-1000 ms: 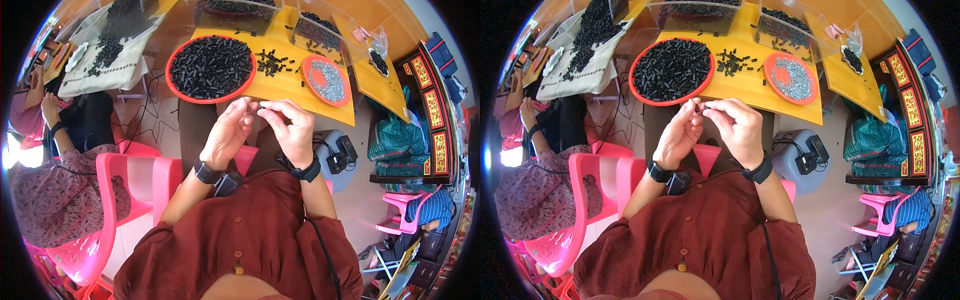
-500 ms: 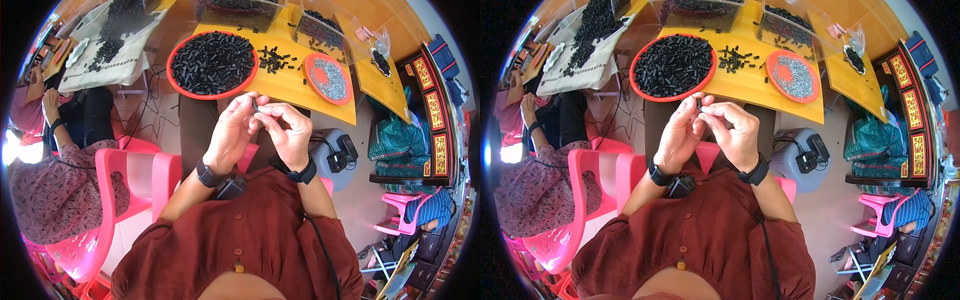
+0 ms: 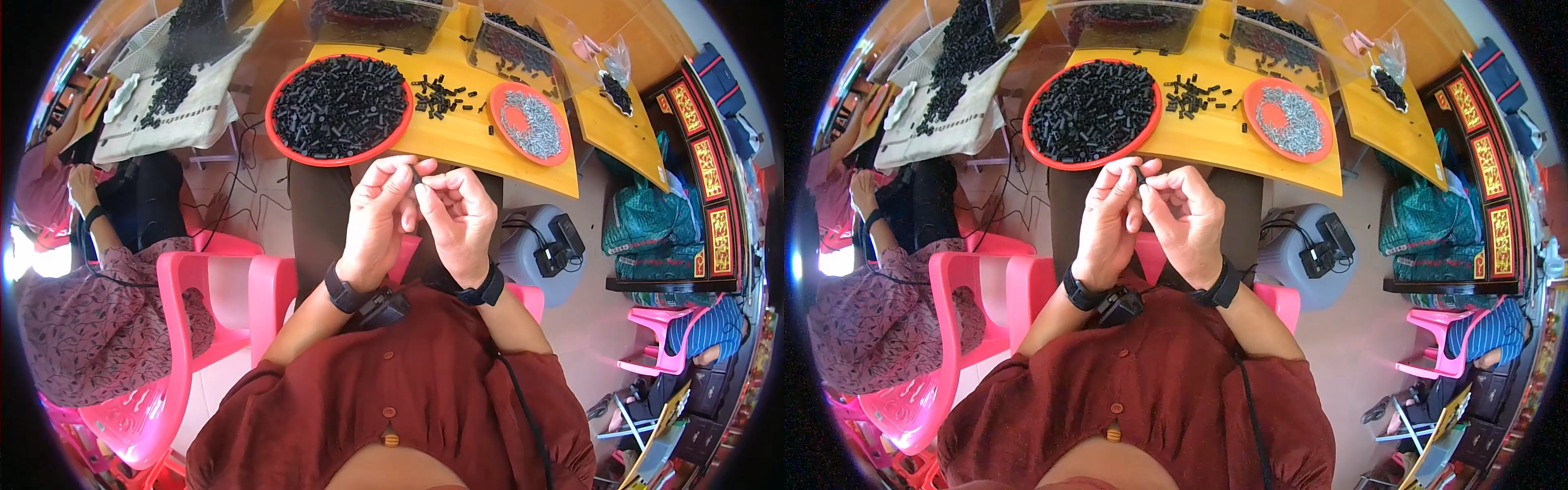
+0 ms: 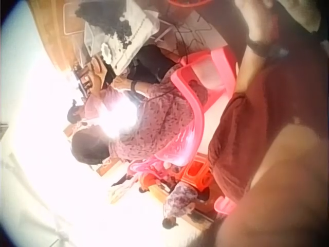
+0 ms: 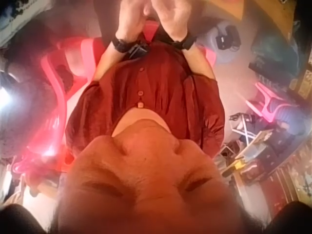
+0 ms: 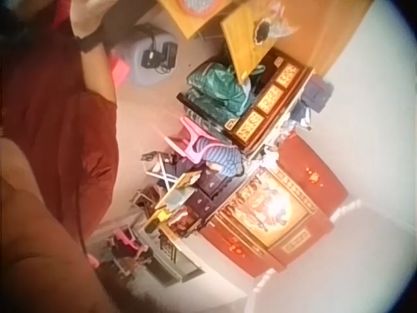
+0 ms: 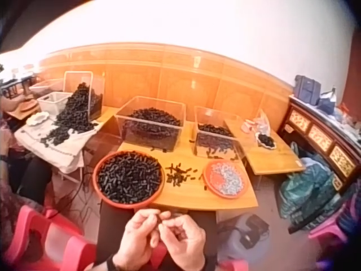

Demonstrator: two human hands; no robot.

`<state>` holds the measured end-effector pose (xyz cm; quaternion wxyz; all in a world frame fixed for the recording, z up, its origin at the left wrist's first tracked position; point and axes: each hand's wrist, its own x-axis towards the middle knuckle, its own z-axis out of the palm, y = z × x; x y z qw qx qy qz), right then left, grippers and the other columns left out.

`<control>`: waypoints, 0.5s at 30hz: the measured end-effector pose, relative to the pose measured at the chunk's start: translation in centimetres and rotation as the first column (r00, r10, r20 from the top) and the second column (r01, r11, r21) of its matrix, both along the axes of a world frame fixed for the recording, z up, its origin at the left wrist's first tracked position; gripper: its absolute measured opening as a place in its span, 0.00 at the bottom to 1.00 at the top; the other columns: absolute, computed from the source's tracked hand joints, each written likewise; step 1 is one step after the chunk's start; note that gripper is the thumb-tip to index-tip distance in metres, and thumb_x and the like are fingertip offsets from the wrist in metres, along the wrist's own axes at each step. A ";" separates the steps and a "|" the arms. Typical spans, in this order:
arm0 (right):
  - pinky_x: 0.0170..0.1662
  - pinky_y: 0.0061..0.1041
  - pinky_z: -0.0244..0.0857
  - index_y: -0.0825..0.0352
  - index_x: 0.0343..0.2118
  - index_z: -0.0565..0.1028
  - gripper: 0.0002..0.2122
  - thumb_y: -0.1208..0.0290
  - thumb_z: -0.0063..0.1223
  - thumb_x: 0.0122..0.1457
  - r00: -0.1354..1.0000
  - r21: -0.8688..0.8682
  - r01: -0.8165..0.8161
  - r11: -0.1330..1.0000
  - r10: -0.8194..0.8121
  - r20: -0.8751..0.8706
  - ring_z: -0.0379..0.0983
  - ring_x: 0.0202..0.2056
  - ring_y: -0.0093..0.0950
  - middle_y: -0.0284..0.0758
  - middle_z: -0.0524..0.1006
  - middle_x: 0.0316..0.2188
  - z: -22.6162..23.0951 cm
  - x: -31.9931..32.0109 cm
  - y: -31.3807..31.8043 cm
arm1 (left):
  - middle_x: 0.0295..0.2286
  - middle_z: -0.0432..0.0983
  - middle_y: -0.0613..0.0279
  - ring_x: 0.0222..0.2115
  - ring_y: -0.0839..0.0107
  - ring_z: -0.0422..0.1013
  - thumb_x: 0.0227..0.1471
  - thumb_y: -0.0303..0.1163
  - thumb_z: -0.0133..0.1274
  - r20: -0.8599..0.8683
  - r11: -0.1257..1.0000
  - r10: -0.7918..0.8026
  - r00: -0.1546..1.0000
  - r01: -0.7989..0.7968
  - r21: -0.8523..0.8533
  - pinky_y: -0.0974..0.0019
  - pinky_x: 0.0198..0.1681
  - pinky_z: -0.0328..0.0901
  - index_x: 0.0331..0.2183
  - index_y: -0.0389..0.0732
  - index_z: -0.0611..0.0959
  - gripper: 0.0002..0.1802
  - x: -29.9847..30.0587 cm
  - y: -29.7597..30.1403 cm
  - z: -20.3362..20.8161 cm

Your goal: The person assembles small black plastic components by hand at a workbench.

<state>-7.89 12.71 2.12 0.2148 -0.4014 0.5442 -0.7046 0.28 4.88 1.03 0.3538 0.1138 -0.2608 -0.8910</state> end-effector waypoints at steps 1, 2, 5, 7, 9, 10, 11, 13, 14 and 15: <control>0.30 0.13 0.66 0.72 0.35 0.69 0.04 0.82 0.49 0.57 0.999 -0.015 -0.032 0.999 0.032 0.019 0.72 0.28 0.15 0.31 0.75 0.28 -0.1 0.0 0.0 | 0.37 0.76 0.56 0.13 0.86 0.59 0.58 0.30 0.46 0.001 1.000 -0.003 1.000 0.003 0.000 0.81 0.21 0.61 0.40 0.40 0.76 0.08 0.0 0.0 -0.1; 0.30 0.13 0.66 0.72 0.35 0.69 0.04 0.82 0.49 0.57 0.999 -0.016 -0.031 0.999 0.031 0.020 0.72 0.28 0.15 0.31 0.75 0.28 0.0 0.1 -0.1 | 0.36 0.77 0.57 0.13 0.86 0.59 0.58 0.29 0.46 0.008 1.000 0.002 1.000 -0.002 -0.017 0.82 0.20 0.60 0.40 0.40 0.76 0.08 0.0 0.1 -0.2; 0.32 0.14 0.66 0.71 0.39 0.66 0.06 0.80 0.47 0.59 1.000 -0.033 0.014 0.999 -0.014 -0.001 0.71 0.30 0.15 0.33 0.74 0.33 0.4 0.3 -0.3 | 0.32 0.77 0.60 0.12 0.87 0.57 0.58 0.29 0.46 0.017 0.999 -0.001 1.000 0.002 -0.034 0.82 0.17 0.57 0.39 0.40 0.77 0.08 0.1 -0.1 -0.4; 0.33 0.15 0.66 0.71 0.41 0.65 0.08 0.80 0.47 0.59 0.998 -0.004 0.013 1.000 -0.013 -0.056 0.71 0.32 0.15 0.34 0.73 0.35 0.4 0.4 -0.1 | 0.29 0.76 0.62 0.12 0.87 0.57 0.58 0.29 0.46 0.020 0.999 -0.011 1.000 0.012 -0.034 0.82 0.16 0.55 0.38 0.40 0.77 0.08 0.2 -0.2 -0.5; 0.33 0.15 0.66 0.71 0.41 0.65 0.08 0.80 0.46 0.59 0.997 -0.015 0.023 1.000 -0.024 -0.078 0.71 0.32 0.15 0.34 0.73 0.35 0.2 0.4 -0.1 | 0.26 0.74 0.66 0.12 0.87 0.56 0.58 0.30 0.47 0.023 0.999 -0.015 1.000 0.016 -0.048 0.83 0.16 0.53 0.38 0.41 0.77 0.07 0.2 -0.2 -0.8; 0.34 0.16 0.66 0.71 0.41 0.65 0.08 0.80 0.46 0.59 0.994 -0.025 0.030 0.999 -0.033 -0.101 0.71 0.32 0.15 0.34 0.73 0.35 0.1 0.4 -0.1 | 0.26 0.74 0.66 0.12 0.87 0.56 0.58 0.30 0.47 0.024 0.999 -0.018 1.000 0.020 -0.049 0.83 0.16 0.53 0.38 0.41 0.77 0.07 0.2 -0.2 -0.8; 0.34 0.16 0.66 0.71 0.41 0.65 0.08 0.80 0.46 0.59 0.994 -0.026 0.033 0.999 -0.036 -0.100 0.71 0.32 0.15 0.34 0.73 0.35 0.1 0.4 -0.1 | 0.25 0.74 0.66 0.12 0.87 0.56 0.58 0.30 0.47 0.014 0.999 -0.023 1.000 0.024 -0.042 0.83 0.16 0.53 0.38 0.41 0.77 0.07 0.2 -0.2 -0.6; 0.33 0.16 0.66 0.71 0.41 0.65 0.08 0.81 0.45 0.59 0.995 -0.036 0.035 0.999 -0.038 -0.095 0.70 0.31 0.15 0.34 0.73 0.35 0.3 0.4 -0.1 | 0.24 0.73 0.67 0.12 0.87 0.56 0.58 0.30 0.47 0.005 0.999 -0.030 1.000 0.030 -0.036 0.83 0.16 0.53 0.38 0.40 0.77 0.07 0.1 -0.2 -0.5; 0.33 0.16 0.66 0.71 0.41 0.65 0.08 0.81 0.45 0.59 0.995 -0.036 0.037 0.999 -0.040 -0.094 0.70 0.31 0.15 0.34 0.73 0.35 0.4 0.4 0.0 | 0.24 0.73 0.66 0.12 0.87 0.57 0.58 0.30 0.47 0.000 0.999 -0.025 1.000 0.025 -0.031 0.83 0.16 0.53 0.38 0.40 0.77 0.07 0.1 -0.2 -0.5; 0.33 0.16 0.65 0.71 0.41 0.65 0.08 0.81 0.45 0.59 0.994 -0.038 0.036 0.999 -0.039 -0.107 0.70 0.30 0.15 0.34 0.73 0.35 0.5 0.4 0.0 | 0.24 0.73 0.66 0.12 0.86 0.57 0.58 0.30 0.48 -0.006 0.999 -0.019 1.000 0.019 -0.026 0.83 0.16 0.53 0.38 0.40 0.77 0.07 0.1 -0.1 -0.4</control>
